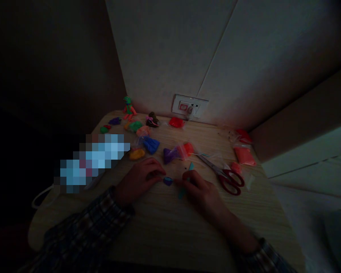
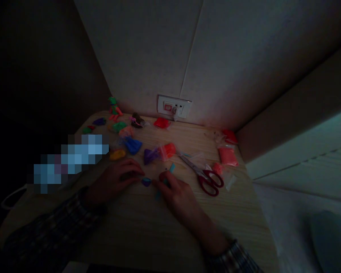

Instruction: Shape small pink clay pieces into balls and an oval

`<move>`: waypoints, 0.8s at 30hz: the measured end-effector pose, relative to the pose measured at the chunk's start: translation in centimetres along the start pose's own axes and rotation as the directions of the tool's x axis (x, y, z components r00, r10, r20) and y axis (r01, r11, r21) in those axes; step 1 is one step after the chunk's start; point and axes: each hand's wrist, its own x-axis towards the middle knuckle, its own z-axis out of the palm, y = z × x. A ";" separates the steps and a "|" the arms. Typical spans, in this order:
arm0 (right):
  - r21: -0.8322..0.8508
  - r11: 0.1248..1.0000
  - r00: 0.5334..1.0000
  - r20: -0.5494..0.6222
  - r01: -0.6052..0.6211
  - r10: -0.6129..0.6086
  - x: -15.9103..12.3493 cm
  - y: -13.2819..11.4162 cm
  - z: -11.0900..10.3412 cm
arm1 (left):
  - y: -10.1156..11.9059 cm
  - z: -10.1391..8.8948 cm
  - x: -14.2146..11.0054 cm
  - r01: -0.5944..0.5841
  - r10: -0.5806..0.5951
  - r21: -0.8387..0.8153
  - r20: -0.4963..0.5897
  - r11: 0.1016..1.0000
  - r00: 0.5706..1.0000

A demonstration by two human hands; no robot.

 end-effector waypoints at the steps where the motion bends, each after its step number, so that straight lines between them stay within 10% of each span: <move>1: 0.001 1.000 1.000 -0.004 -0.002 0.002 0.0 0.0 0.0 | 0.0 0.0 0.0 0.002 -0.002 -0.004 0.001 1.000 1.000; 24: 0.013 1.000 1.000 0.024 -0.008 0.007 0.2 -0.4 -0.6 | 0.2 -0.3 0.2 0.021 -0.021 0.021 0.021 1.000 1.000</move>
